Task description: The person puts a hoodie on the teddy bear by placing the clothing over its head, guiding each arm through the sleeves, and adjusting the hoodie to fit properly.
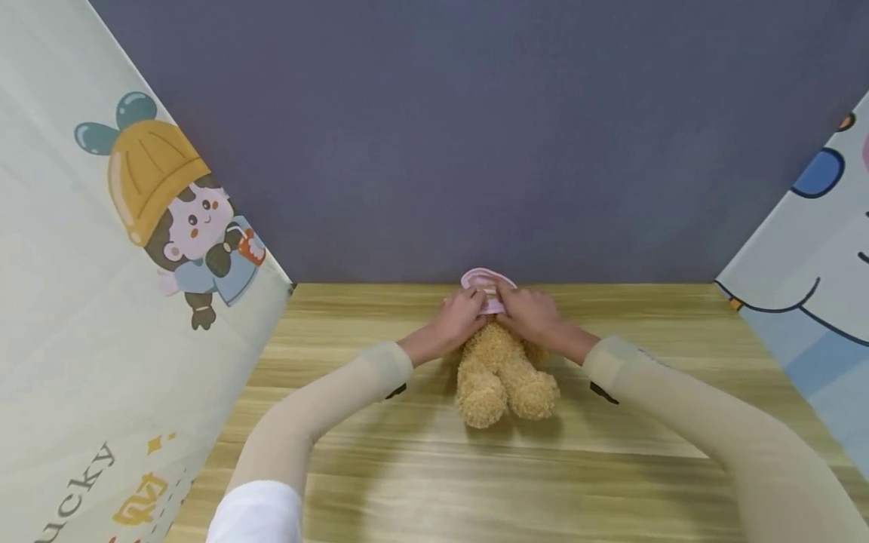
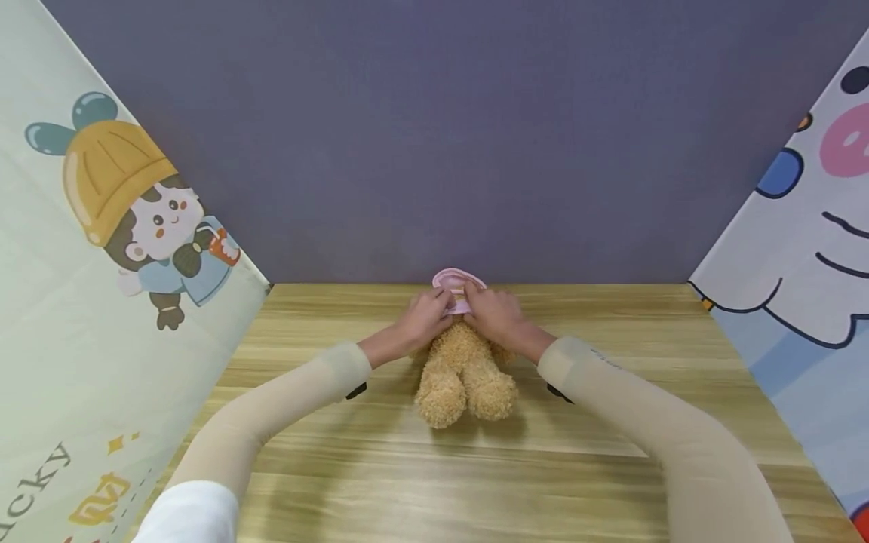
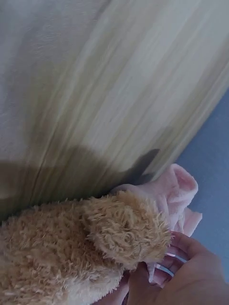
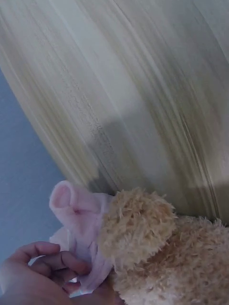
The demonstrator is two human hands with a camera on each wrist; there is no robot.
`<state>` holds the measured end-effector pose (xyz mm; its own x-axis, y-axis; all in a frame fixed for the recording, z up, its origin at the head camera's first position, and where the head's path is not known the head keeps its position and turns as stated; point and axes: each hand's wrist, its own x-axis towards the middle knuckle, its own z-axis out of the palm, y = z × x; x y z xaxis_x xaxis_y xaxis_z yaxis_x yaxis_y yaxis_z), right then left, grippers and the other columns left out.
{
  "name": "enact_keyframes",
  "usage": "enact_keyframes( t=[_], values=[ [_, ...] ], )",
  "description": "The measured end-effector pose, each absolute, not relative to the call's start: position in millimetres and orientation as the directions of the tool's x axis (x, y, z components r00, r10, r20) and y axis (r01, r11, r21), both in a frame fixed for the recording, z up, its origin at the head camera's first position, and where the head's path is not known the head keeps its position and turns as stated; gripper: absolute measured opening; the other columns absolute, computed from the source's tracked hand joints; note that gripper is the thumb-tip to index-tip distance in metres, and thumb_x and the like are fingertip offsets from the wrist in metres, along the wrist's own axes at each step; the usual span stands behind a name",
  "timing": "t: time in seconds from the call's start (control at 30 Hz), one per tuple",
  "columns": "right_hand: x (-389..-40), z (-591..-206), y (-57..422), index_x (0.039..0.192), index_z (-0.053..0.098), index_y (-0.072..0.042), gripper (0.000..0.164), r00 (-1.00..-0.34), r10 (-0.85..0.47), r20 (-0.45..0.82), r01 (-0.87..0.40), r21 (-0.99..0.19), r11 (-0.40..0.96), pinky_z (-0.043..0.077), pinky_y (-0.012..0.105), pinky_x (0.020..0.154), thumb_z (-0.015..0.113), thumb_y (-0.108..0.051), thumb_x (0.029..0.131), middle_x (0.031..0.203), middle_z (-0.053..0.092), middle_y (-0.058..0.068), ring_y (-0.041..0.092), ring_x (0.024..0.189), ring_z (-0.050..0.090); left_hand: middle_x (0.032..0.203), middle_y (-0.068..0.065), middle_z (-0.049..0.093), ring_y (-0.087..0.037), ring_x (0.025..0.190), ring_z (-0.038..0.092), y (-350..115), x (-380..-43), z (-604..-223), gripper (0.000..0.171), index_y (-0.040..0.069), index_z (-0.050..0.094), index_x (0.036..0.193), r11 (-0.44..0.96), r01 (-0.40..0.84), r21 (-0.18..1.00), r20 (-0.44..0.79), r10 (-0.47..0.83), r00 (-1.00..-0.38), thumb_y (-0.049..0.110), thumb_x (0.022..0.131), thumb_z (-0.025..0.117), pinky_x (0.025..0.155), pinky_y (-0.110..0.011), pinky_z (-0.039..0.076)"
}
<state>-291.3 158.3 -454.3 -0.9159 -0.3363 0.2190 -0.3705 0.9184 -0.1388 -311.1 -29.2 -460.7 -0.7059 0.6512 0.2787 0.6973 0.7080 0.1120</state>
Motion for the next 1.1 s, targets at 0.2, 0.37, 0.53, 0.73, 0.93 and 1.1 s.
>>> enact_keyframes(
  t=[0.2, 0.37, 0.53, 0.73, 0.93, 1.1],
  values=[
    [-291, -460, 153, 0.104, 0.057, -0.006, 0.025, -0.904, -0.333, 0.267, -0.367, -0.087, 0.926, 0.044, 0.043, 0.043, 0.069, -0.026, 0.094, 0.065, 0.056, 0.009, 0.028, 0.051, 0.054, 0.103, -0.006, 0.069, -0.021, 0.092, 0.067, -33, -303, -461, 0.014, 0.008, 0.068, 0.111, 0.625, 0.746, 0.232, 0.302, 0.682, -0.666, 0.018, 0.103, 0.062, 0.079, -0.034, 0.056],
    [-289, -461, 153, 0.097, 0.057, -0.008, 0.017, -0.87, -0.393, 0.299, -0.437, -0.098, 0.894, 0.044, 0.042, 0.045, 0.069, -0.021, 0.095, 0.068, 0.057, 0.007, 0.027, 0.054, 0.055, 0.109, -0.008, 0.068, -0.02, 0.098, 0.065, -37, -302, -463, 0.015, 0.006, 0.066, 0.113, 0.603, 0.76, 0.242, 0.268, 0.711, -0.65, 0.016, 0.103, 0.061, 0.083, -0.031, 0.055],
    [-287, -459, 157, 0.094, 0.056, -0.009, 0.019, -0.838, -0.468, 0.279, -0.523, -0.167, 0.836, 0.042, 0.036, 0.049, 0.074, -0.013, 0.09, 0.074, 0.057, 0.004, 0.02, 0.057, 0.051, 0.102, -0.008, 0.063, -0.023, 0.096, 0.061, -42, -307, -465, 0.008, 0.005, 0.063, 0.102, 0.618, 0.764, 0.183, 0.271, 0.716, -0.644, 0.01, 0.097, 0.066, 0.085, -0.035, 0.053],
    [-286, -458, 164, 0.095, 0.056, -0.008, 0.02, -0.822, -0.502, 0.271, -0.562, -0.242, 0.791, 0.041, 0.033, 0.053, 0.073, -0.006, 0.084, 0.075, 0.056, 0.003, 0.017, 0.06, 0.049, 0.099, -0.009, 0.058, -0.025, 0.093, 0.059, -45, -310, -468, 0.008, 0.004, 0.06, 0.098, 0.627, 0.775, 0.082, 0.273, 0.733, -0.623, 0.007, 0.095, 0.066, 0.083, -0.036, 0.051],
    [-284, -459, 167, 0.097, 0.057, -0.008, 0.021, -0.826, -0.486, 0.285, -0.556, -0.269, 0.787, 0.045, 0.037, 0.056, 0.074, -0.007, 0.085, 0.074, 0.058, 0.003, 0.019, 0.063, 0.053, 0.102, -0.01, 0.057, -0.027, 0.093, 0.059, -45, -310, -470, 0.013, 0.004, 0.061, 0.101, 0.641, 0.765, 0.063, 0.284, 0.723, -0.629, 0.012, 0.094, 0.068, 0.082, -0.036, 0.052],
    [-284, -461, 167, 0.1, 0.054, -0.008, 0.02, -0.847, -0.46, 0.268, -0.525, -0.278, 0.805, 0.041, 0.033, 0.052, 0.071, -0.008, 0.089, 0.07, 0.055, 0.002, 0.017, 0.058, 0.051, 0.11, -0.015, 0.057, -0.03, 0.099, 0.059, -41, -311, -471, 0.036, 0.001, 0.055, 0.116, 0.711, 0.697, 0.094, 0.263, 0.657, -0.706, 0.019, 0.092, 0.074, 0.085, -0.038, 0.053]
  ],
)
